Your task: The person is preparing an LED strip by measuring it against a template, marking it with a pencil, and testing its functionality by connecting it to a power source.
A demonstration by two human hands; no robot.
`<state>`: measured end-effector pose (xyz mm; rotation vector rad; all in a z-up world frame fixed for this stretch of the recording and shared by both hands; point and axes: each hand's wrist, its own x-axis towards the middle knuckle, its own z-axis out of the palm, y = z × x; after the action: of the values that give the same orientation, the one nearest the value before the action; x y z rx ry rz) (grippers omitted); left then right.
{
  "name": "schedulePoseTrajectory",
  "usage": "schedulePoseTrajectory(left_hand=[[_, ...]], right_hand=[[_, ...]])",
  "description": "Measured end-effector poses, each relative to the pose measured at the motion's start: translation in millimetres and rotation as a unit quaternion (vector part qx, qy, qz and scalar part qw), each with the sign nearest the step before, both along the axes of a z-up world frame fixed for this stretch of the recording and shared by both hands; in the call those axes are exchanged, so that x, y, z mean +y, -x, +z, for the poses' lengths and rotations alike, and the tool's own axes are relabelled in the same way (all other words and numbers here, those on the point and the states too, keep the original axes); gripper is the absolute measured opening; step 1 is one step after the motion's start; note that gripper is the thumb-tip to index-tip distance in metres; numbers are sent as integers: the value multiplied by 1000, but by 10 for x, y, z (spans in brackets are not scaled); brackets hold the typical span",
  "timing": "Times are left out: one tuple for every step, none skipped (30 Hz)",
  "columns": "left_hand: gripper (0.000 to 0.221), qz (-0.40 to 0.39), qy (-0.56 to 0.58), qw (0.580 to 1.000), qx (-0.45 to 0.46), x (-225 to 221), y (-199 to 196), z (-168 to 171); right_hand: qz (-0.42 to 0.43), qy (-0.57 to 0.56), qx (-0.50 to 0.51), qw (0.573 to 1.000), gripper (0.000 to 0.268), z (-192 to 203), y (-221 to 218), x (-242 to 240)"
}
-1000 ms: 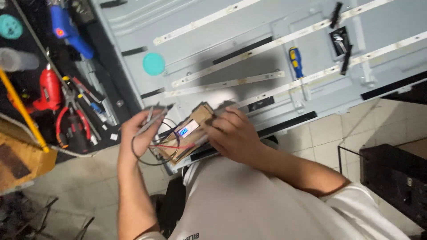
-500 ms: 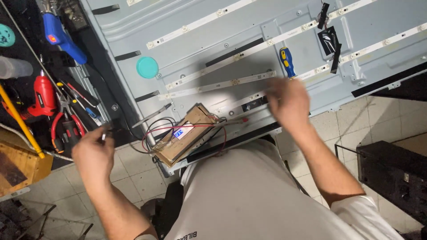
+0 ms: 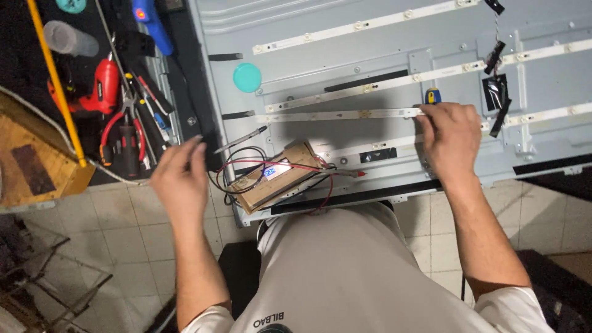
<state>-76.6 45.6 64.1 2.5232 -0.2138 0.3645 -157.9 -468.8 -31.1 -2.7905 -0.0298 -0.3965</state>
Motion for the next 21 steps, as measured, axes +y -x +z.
schedulePoseTrajectory(left_hand=[[14,-24,-4,1000,-13,-39,-6,-44],[11,-48,-7,998,-26,-75,-11,-90],[11,-40,-12,999,-27,-129,-59,-150],[15,-70,-5,997,-19,-180,-107,-211],[22,-99,2,995,-12,-229,-167,-266],[22,-91,-3,996,-14,-288,-240,-316],[25,-115,-43,992,26,-352,-323,-373],[27,-138,-83,985,67,-418,-409,-430],[27,-133,-86,985,66,-484,-488,-482],[35,-162,-124,973,108,-553,-570,-535],[43,-191,-161,957,150,-631,-664,-594],[43,-186,-163,957,149,-642,-703,-739],[40,-200,-171,954,146,-660,-746,-886],[36,-214,-179,950,144,-679,-791,-1034],[36,-212,-180,950,144,-704,-813,-1069],[35,-215,-189,946,149,-727,-838,-1105],[33,-217,-198,943,153,-748,-873,-1138],[33,-215,-199,944,153,-750,-874,-1121],[28,-222,-190,947,135,-750,-878,-1105],[22,-228,-181,949,117,-744,-882,-1090],[22,-226,-182,950,118,-752,-867,-1005]], right_hand=[[6,25,-12,1000,20,27,-15,-33],[12,49,-24,998,21,51,-29,-65],[20,45,-25,998,21,46,-17,-97],[18,65,-38,997,21,40,-4,-129],[16,84,-52,995,21,31,-5,-164],[24,79,-55,995,21,20,-8,-171],[19,86,-57,995,18,15,-5,-186],[13,92,-59,994,16,8,-4,-207],[18,89,-61,994,16,14,-5,-198],[21,77,-71,994,14,19,-7,-197],[24,65,-80,994,14,23,-13,-204],[28,63,-83,994,14,14,-15,-201],[17,42,-74,996,16,7,1,-199],[7,21,-65,998,17,-3,14,-201],[8,19,-66,998,17,-11,9,-217],[9,11,-71,997,18,-19,2,-232],[11,3,-77,997,18,-27,-19,-246],[13,1,-78,997,18,-19,-21,-256],[11,-5,-74,997,16,-13,-32,-265],[9,-11,-69,998,15,-8,-42,-268],[11,-11,-69,997,15,7,-51,-275]])
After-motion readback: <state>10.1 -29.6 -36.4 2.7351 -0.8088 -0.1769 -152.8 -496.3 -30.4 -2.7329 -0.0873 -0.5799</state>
